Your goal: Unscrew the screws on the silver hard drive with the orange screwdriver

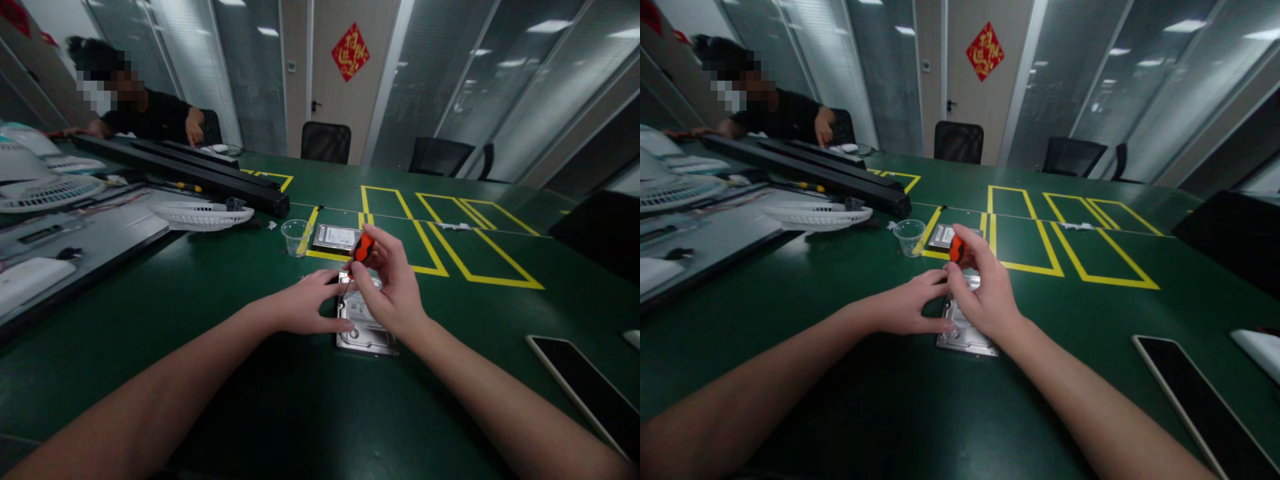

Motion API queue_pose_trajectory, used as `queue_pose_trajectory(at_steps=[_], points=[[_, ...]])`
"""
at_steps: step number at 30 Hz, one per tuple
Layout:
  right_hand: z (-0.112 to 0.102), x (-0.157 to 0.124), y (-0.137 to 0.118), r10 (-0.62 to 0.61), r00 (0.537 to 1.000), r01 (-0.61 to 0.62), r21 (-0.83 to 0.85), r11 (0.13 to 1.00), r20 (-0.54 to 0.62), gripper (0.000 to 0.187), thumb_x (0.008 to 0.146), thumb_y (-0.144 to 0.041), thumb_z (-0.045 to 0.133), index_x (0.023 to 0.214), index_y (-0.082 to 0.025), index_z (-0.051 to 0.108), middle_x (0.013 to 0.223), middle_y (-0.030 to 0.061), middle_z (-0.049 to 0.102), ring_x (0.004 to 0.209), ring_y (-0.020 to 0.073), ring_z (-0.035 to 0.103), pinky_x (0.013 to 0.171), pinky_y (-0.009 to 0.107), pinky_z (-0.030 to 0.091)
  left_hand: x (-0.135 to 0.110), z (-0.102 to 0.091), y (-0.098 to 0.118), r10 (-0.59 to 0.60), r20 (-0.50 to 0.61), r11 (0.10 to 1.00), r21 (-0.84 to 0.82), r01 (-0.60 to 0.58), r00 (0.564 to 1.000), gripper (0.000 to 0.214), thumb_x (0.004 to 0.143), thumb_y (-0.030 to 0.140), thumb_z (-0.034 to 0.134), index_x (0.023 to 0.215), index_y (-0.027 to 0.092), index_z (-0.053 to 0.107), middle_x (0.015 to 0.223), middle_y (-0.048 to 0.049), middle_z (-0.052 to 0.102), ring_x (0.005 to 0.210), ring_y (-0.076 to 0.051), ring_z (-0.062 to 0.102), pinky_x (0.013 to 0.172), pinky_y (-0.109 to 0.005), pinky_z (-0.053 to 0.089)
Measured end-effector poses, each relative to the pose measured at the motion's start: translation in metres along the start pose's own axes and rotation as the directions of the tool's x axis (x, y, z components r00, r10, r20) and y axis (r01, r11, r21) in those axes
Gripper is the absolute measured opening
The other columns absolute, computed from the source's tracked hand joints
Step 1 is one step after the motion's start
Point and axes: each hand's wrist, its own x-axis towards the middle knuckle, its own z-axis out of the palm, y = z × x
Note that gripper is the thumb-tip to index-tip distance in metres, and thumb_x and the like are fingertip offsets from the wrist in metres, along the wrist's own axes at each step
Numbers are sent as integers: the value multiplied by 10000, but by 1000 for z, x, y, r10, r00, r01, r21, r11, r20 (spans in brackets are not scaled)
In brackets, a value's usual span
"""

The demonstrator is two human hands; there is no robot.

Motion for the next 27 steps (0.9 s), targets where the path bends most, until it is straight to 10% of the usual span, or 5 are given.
queue_pose_trajectory(at_steps=[27], points=[[-10, 12, -12, 71, 994, -72, 5, 997, 87, 560, 995, -256, 731, 1504, -328, 510, 1231, 54, 722, 1020, 230, 765, 909, 434, 685, 0, 0, -1, -63, 34, 998, -2, 63, 997, 897, 938, 746, 752, 1680, 312, 495, 1819, -159, 311, 1671, -494, 281, 1331, -712, 293]])
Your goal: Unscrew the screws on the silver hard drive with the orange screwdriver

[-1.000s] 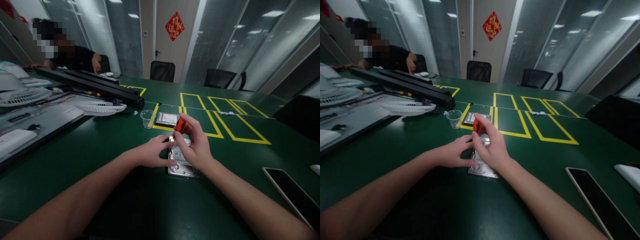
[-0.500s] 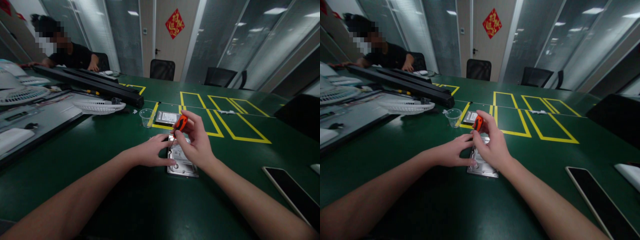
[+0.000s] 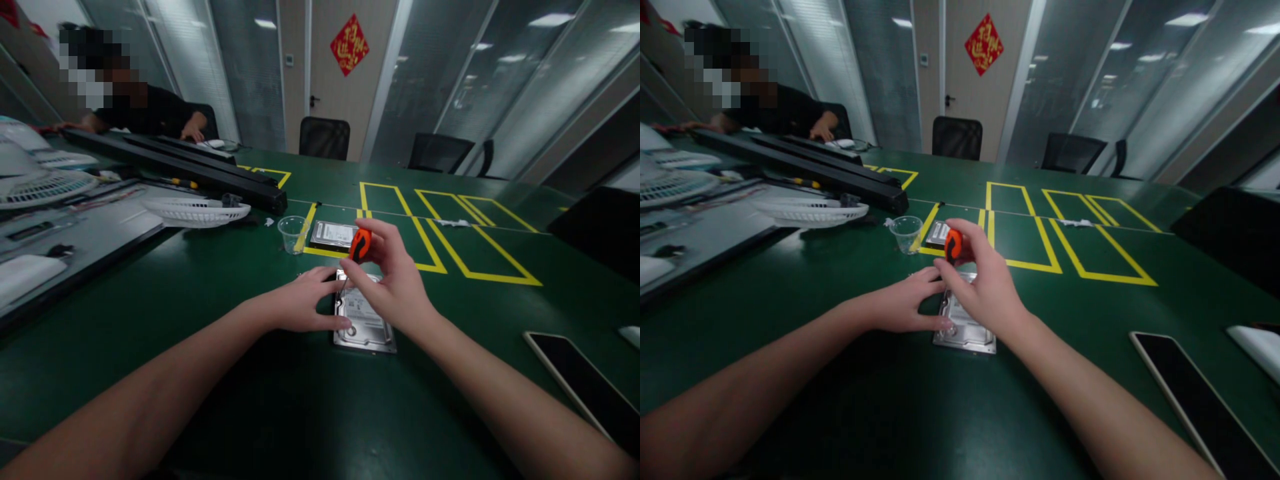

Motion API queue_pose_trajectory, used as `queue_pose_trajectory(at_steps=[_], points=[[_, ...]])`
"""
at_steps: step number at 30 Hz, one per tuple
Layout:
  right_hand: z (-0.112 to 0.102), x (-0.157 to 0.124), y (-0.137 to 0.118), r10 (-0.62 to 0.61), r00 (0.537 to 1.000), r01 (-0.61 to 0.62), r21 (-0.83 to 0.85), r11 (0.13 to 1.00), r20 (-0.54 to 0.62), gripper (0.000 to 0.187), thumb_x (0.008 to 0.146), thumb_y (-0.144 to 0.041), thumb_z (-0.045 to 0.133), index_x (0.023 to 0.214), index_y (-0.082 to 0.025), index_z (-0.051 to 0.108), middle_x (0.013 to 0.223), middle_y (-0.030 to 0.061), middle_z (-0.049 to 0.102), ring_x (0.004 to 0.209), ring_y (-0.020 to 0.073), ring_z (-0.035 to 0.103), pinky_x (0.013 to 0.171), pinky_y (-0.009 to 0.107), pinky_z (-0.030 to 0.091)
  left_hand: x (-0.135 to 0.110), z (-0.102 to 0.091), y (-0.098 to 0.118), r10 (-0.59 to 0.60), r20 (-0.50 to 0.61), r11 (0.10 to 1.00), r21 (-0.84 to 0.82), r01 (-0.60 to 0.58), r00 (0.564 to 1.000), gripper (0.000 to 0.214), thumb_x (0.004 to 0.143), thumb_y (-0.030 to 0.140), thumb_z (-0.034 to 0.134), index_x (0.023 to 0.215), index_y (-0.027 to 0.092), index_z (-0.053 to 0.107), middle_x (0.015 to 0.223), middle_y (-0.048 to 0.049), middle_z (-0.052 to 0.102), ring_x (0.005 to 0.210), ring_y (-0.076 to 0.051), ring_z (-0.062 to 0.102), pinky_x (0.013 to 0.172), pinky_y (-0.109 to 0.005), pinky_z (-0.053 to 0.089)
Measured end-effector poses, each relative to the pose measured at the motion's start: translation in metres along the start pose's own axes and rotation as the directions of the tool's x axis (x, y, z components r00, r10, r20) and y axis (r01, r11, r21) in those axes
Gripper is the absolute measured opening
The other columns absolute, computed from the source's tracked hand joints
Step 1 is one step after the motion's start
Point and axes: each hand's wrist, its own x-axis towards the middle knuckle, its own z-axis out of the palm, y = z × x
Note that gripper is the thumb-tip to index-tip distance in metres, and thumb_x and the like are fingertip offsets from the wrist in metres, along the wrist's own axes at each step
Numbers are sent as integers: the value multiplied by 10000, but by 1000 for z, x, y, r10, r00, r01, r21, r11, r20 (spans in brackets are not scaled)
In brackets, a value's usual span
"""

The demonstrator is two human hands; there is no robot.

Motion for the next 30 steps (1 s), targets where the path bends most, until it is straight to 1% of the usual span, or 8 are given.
queue_pose_trajectory(at_steps=[3, 7, 9, 15, 21, 23, 27, 30], points=[[-2, 2, 0, -20, 1000, 19, -49, 999, -24, 534, 973, -262, 769, 1461, -328, 561, 1227, 43, 730, 986, 222, 749, 893, 424, 668, 0, 0, 0, 5, -4, 1000, 12, -5, 1000, 884, 945, 741, 748, 1674, 306, 503, 1818, -167, 309, 1677, -488, 267, 1332, -711, 285], [-4, 2, -2, 2, 998, -4, 42, 999, 61, 560, 1017, -195, 665, 1539, -337, 521, 1220, 42, 732, 1037, 223, 754, 973, 440, 658, 0, 1, 0, -1, 13, 999, 36, 1, 1000, 885, 957, 746, 726, 1689, 312, 481, 1808, -168, 321, 1676, -477, 274, 1334, -705, 281], [-4, 2, -3, 6, 997, -12, 81, 997, 75, 563, 1033, -185, 626, 1560, -340, 502, 1206, 42, 732, 1034, 218, 761, 966, 434, 662, 1, 1, 0, 7, 7, 999, 33, -7, 1000, 896, 954, 743, 731, 1695, 309, 474, 1806, -169, 325, 1670, -477, 288, 1336, -697, 287], [-4, 3, -1, -34, 999, 34, -28, 999, -4, 533, 982, -235, 761, 1477, -349, 599, 1351, 44, 719, 1064, 225, 755, 954, 424, 656, 0, 1, -1, -8, 17, 1000, 31, 8, 1000, 914, 955, 755, 727, 1707, 314, 455, 1837, -163, 257, 1692, -482, 225, 1340, -711, 261], [-5, 3, -7, 35, 995, -43, 88, 995, 89, 556, 1041, -167, 615, 1560, -335, 507, 1308, 54, 725, 1115, 226, 758, 1011, 432, 649, 0, 0, 0, 16, 3, 999, 49, -16, 1000, 862, 967, 708, 745, 1685, 309, 485, 1793, -159, 357, 1665, -466, 298, 1337, -682, 299], [-5, 2, -8, 31, 996, -36, 59, 998, 82, 549, 1037, -193, 645, 1552, -331, 513, 1316, 60, 713, 1120, 234, 747, 1009, 442, 646, 0, 1, 0, 28, -7, 998, 48, -28, 1000, 867, 963, 704, 752, 1686, 311, 480, 1796, -157, 353, 1665, -460, 304, 1342, -673, 298], [-6, 2, -10, -11, 1000, 13, -56, 998, 27, 502, 993, -252, 758, 1464, -331, 601, 1368, 64, 690, 1061, 240, 726, 967, 457, 644, 0, 1, -1, 6, 8, 999, 50, -6, 1000, 892, 953, 740, 739, 1690, 312, 476, 1826, -154, 291, 1683, -467, 267, 1347, -683, 279], [-6, 2, -10, 3, 999, -2, -19, 1000, 38, 491, 1018, -203, 691, 1479, -333, 584, 1382, 64, 689, 1102, 241, 732, 984, 450, 641, 0, 0, 0, -11, 18, 999, 51, 10, 1000, 900, 953, 748, 732, 1699, 326, 460, 1831, -150, 278, 1685, -474, 256, 1342, -693, 281]])
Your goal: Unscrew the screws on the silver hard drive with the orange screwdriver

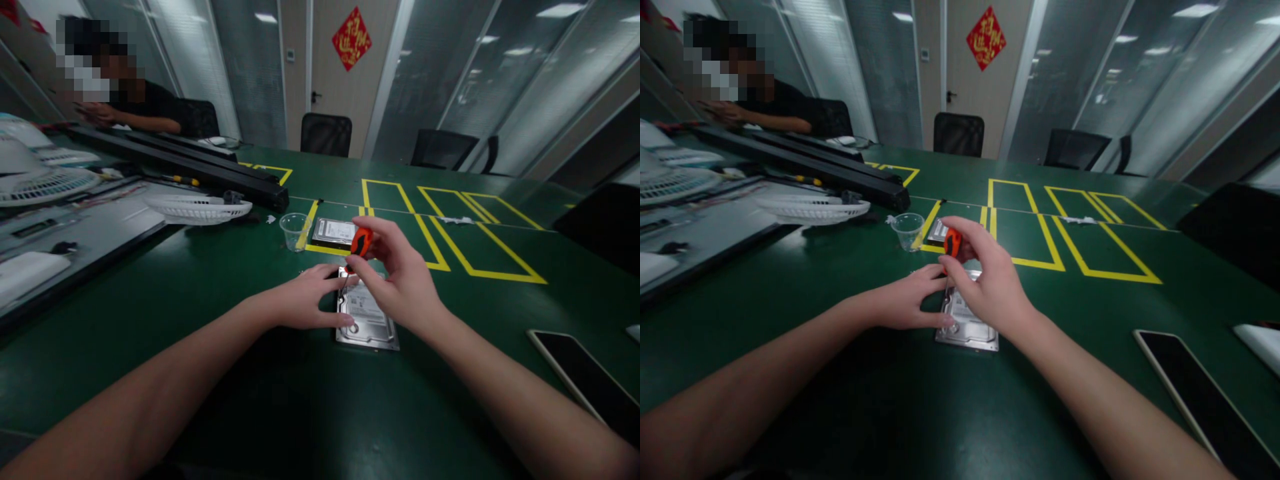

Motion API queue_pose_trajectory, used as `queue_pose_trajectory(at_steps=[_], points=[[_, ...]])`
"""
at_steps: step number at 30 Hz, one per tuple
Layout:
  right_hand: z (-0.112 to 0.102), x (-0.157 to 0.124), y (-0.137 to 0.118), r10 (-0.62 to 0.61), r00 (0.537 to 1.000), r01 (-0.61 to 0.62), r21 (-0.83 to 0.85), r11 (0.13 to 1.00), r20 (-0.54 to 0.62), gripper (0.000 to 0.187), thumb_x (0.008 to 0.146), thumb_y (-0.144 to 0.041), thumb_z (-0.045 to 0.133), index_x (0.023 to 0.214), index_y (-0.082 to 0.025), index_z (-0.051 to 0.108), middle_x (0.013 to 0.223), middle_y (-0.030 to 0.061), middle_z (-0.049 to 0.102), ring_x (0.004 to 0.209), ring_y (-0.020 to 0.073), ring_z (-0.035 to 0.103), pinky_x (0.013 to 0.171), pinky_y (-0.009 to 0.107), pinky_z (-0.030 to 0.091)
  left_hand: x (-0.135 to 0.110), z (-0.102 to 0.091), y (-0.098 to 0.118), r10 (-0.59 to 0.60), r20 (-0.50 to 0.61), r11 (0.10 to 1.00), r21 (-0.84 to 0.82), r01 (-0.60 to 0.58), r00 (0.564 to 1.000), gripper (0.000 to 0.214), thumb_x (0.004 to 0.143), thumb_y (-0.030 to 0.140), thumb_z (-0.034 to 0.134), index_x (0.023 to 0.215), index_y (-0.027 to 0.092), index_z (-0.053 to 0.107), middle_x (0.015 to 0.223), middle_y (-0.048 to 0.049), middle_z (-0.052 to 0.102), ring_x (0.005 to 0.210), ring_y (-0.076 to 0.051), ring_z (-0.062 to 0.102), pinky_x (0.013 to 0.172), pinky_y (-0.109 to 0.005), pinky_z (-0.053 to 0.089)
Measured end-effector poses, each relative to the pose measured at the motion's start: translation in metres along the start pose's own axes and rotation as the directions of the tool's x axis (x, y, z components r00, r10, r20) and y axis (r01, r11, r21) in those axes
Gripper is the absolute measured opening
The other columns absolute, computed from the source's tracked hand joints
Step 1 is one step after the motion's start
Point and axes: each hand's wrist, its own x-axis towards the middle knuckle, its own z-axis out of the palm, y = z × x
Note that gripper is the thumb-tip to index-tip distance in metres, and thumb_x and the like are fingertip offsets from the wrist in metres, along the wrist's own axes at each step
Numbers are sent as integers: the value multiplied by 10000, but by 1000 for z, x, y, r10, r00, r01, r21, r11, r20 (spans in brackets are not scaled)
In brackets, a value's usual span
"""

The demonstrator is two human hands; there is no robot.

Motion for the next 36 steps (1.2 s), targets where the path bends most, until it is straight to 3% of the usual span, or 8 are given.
queue_pose_trajectory(at_steps=[4, 11, 14, 18, 24, 32, 36], points=[[1, -1, -1, 21, 999, -23, 51, 998, 46, 534, 1040, -176, 619, 1538, -343, 520, 1398, 62, 691, 1118, 230, 739, 1019, 445, 636, 0, -1, 1, 21, -10, 1000, -13, -21, 1000, 873, 958, 721, 742, 1685, 311, 484, 1813, -150, 323, 1668, -475, 295, 1340, -687, 295], [1, -3, -4, -42, 999, 40, -91, 995, -14, 495, 1029, -236, 693, 1501, -343, 592, 1389, 66, 689, 1087, 244, 716, 974, 456, 640, 1, 0, 0, -5, 3, 1000, -12, 5, 1000, 901, 953, 741, 735, 1695, 301, 473, 1834, -147, 272, 1685, -474, 257, 1352, -676, 278], [0, -3, -5, -20, 999, 21, -47, 999, 29, 539, 1037, -198, 638, 1549, -343, 547, 1433, 69, 681, 1156, 258, 730, 1026, 480, 636, 1, 0, 0, -6, 1, 1000, -2, 6, 1000, 894, 955, 754, 724, 1695, 322, 468, 1806, -156, 332, 1669, -481, 290, 1337, -695, 294], [1, -4, -5, 9, 999, -9, 0, 1000, 40, 575, 1037, -188, 617, 1577, -326, 478, 1345, 77, 716, 1166, 265, 749, 1054, 501, 634, 1, -1, 1, -10, 9, 1000, -3, 10, 1000, 919, 957, 762, 713, 1710, 309, 443, 1821, -169, 297, 1682, -475, 266, 1342, -691, 279], [1, -2, -5, -71, 997, 66, -132, 989, -32, 471, 1005, -251, 746, 1449, -324, 607, 1357, 65, 700, 1169, 261, 719, 1000, 463, 636, 0, -2, 2, 2, 0, 1000, -17, -2, 1000, 897, 953, 743, 729, 1680, 273, 494, 1836, -160, 266, 1687, -470, 256, 1350, -686, 272], [0, -3, -7, 10, 1000, -10, 9, 1000, 19, 568, 1000, -145, 656, 1528, -327, 554, 1396, 61, 717, 1128, 234, 750, 1041, 453, 638, 0, -2, 2, 14, -10, 1000, -22, -14, 1000, 857, 953, 734, 730, 1670, 327, 495, 1781, -145, 379, 1644, -470, 342, 1328, -681, 315], [0, -2, -6, -30, 1000, 30, -42, 999, 2, 514, 1005, -214, 723, 1492, -328, 603, 1432, 67, 690, 1188, 246, 722, 1038, 443, 642, 0, -1, 2, 5, -17, 1000, -23, -6, 1000, 876, 945, 744, 737, 1662, 293, 513, 1806, -155, 329, 1666, -476, 295, 1345, -670, 289]])
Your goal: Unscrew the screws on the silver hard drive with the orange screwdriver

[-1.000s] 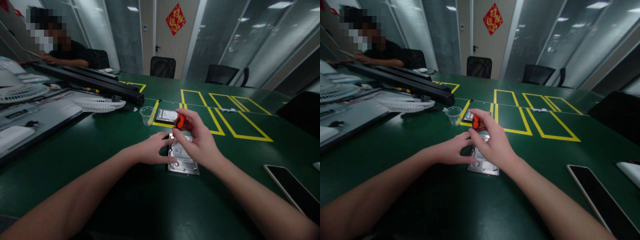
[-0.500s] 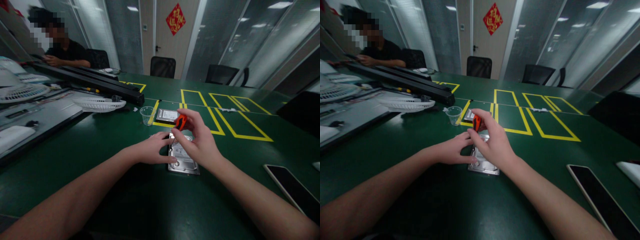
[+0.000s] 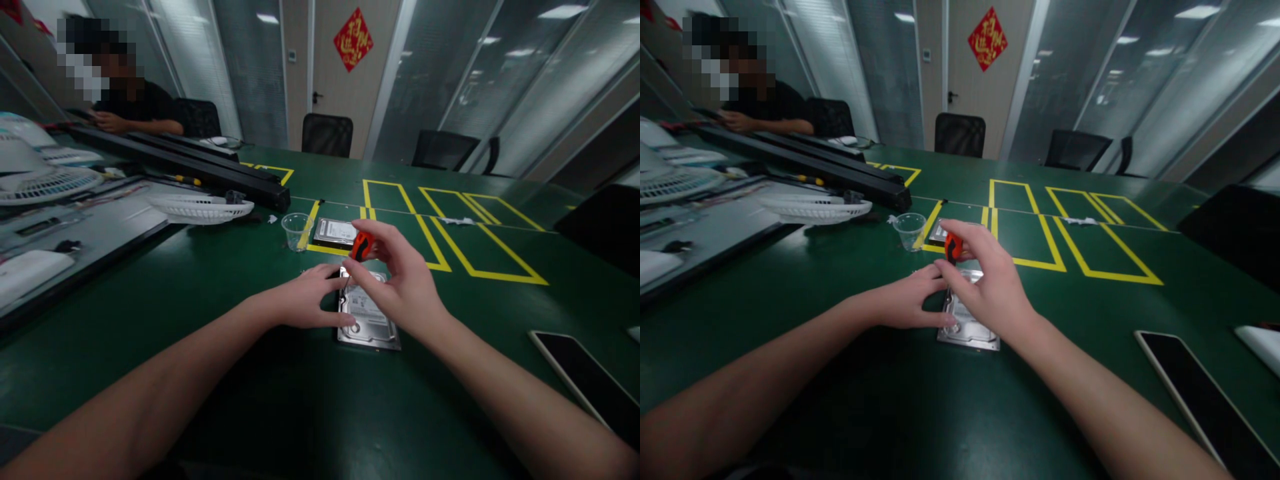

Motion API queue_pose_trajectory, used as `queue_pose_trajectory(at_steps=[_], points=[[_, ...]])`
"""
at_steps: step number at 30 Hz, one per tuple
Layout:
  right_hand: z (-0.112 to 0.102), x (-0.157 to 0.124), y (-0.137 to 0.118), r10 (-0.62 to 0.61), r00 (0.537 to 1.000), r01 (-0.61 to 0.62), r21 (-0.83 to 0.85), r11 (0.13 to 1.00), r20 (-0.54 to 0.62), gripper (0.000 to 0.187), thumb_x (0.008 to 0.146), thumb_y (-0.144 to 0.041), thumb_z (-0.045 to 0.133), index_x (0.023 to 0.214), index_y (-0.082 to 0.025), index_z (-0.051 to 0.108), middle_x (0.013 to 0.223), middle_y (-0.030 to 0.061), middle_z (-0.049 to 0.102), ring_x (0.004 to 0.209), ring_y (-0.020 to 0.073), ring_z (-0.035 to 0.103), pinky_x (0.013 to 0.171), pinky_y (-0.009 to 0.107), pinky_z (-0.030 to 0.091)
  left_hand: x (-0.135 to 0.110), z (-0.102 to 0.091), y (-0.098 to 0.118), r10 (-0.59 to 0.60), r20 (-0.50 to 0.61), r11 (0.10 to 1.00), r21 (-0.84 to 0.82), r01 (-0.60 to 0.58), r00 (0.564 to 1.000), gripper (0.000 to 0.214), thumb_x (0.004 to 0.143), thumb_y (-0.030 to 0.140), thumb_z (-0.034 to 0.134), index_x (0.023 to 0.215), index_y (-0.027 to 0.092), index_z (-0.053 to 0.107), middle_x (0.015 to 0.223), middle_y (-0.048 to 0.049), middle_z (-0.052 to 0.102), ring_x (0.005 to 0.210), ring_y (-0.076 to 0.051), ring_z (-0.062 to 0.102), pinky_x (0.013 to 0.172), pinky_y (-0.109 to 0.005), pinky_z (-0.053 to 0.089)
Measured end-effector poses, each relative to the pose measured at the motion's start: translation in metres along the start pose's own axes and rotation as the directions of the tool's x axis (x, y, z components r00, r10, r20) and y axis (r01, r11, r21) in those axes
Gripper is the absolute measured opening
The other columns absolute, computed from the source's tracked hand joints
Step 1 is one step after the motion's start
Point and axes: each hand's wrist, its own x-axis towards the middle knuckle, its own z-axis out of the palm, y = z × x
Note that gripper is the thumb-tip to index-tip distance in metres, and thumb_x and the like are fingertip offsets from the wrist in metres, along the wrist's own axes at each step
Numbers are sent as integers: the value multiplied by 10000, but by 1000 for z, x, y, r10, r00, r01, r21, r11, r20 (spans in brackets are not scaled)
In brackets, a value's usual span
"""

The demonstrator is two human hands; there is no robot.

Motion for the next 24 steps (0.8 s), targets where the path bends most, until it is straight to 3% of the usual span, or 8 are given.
queue_pose_trajectory(at_steps=[3, 10, 16, 24], points=[[0, 0, -1, -23, 1000, 22, -55, 998, -17, 479, 1011, -224, 728, 1468, -329, 629, 1410, 62, 694, 1168, 243, 711, 1004, 439, 647, 0, 1, -1, -4, 5, 1000, 3, 4, 1000, 875, 956, 745, 726, 1673, 299, 499, 1821, -150, 296, 1674, -483, 274, 1345, -679, 281], [2, -1, -2, 60, 998, -61, 71, 996, 15, 561, 1023, -175, 639, 1551, -323, 521, 1395, 75, 716, 1166, 256, 759, 1048, 492, 650, 0, 0, 1, -12, 15, 1000, 12, 12, 1000, 878, 955, 748, 722, 1686, 331, 469, 1793, -148, 356, 1649, -479, 325, 1326, -685, 310], [2, 0, 2, 3, 999, -6, -58, 998, -48, 470, 1010, -224, 720, 1456, -330, 618, 1380, 63, 698, 1131, 252, 720, 996, 474, 637, 0, 0, 0, 4, 4, 1000, 2, -4, 1000, 867, 948, 751, 730, 1664, 315, 508, 1801, -147, 339, 1652, -475, 322, 1336, -670, 304], [3, -1, 0, 61, 998, -62, 72, 995, 3, 571, 1009, -155, 634, 1544, -333, 546, 1410, 73, 709, 1186, 261, 745, 1070, 496, 625, 0, 0, 1, -3, 9, 1000, 5, 3, 1000, 879, 953, 735, 737, 1680, 311, 484, 1801, -171, 334, 1660, -488, 304, 1335, -697, 289]])
